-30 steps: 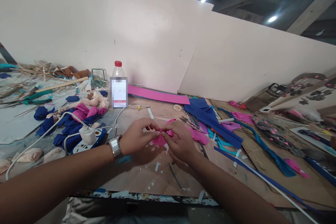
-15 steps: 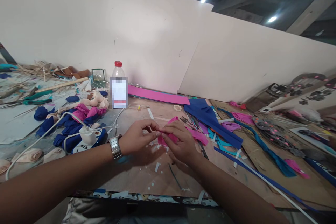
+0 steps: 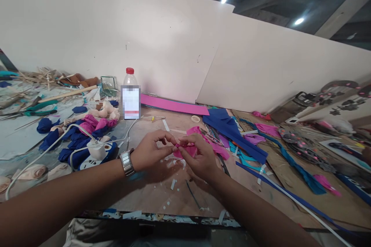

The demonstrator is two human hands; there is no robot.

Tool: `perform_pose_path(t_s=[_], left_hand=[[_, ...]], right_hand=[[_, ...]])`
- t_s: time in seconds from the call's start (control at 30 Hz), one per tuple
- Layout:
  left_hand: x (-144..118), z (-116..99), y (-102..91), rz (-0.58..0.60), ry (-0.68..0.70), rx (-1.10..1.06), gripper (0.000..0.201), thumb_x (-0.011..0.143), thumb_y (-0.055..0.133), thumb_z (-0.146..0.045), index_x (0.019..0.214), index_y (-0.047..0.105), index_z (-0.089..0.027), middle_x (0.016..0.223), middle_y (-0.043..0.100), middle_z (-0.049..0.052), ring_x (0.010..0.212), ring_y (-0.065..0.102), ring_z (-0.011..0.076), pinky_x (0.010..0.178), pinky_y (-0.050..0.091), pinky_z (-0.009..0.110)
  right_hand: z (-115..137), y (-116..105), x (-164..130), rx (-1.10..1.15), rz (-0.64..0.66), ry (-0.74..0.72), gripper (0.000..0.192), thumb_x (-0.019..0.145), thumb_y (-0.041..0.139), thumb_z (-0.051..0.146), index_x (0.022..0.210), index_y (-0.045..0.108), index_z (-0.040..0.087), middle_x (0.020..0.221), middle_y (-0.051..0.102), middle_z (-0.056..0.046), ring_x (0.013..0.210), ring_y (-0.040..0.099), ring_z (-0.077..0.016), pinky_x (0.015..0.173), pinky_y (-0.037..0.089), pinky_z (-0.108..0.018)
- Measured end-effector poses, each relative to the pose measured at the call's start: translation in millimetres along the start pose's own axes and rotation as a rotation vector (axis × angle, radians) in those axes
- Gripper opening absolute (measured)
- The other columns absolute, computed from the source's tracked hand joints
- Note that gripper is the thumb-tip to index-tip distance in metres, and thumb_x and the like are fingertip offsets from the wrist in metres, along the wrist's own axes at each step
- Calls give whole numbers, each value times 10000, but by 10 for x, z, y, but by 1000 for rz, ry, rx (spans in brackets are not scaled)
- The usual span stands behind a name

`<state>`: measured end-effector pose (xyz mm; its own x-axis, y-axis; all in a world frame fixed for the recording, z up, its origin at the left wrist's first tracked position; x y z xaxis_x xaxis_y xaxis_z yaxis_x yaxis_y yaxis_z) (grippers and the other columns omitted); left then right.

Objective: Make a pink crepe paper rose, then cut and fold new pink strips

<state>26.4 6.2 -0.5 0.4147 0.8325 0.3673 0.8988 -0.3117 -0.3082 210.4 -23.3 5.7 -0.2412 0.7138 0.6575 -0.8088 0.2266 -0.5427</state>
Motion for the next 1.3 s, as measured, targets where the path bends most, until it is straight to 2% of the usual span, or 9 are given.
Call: perform_pose_path(t_s=[0.43,0.7,1.07,1.3], left_hand=[[6,78,38,31,-41,-109,169,862,720,-336,895,717,-171,896,735,56,832,644,179,797,496,310],[5,69,31,62,-13,-172,188,878,714,-337,928,728,-156,913,737,60,820,631,162,774,488,288],[25,84,46,85,-94,-263,287,863,723,-419,917,746,-138,863,740,64,800,646,167,760,505,282],[32,131,76,102,-151,-413,306,838,748,-425,925,678,-140,853,702,49,782,630,151,748,497,280]], right_hand=[[22,-6,13,27,23,-10,105,901,679,240,1005,692,247,923,742,-44,848,685,-202,779,536,-367],[-1,-31,5,9,7,2,108,896,693,251,1004,684,247,938,740,-46,878,682,-210,799,535,-377],[-19,-11,35,39,35,-32,92,912,700,242,1003,713,248,911,730,-36,867,663,-198,819,513,-366],[-58,14,13,71,82,-64,172,941,664,224,1087,739,276,989,704,-49,939,650,-201,833,507,-359]])
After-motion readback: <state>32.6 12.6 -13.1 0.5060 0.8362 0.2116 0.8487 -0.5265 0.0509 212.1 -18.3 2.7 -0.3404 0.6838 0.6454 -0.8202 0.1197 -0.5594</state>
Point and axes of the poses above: each hand's wrist, its own x-axis towards the middle knuckle, its own y-axis out of the palm, z = x × y, the point moved 3 cm from there along x, towards the middle knuckle
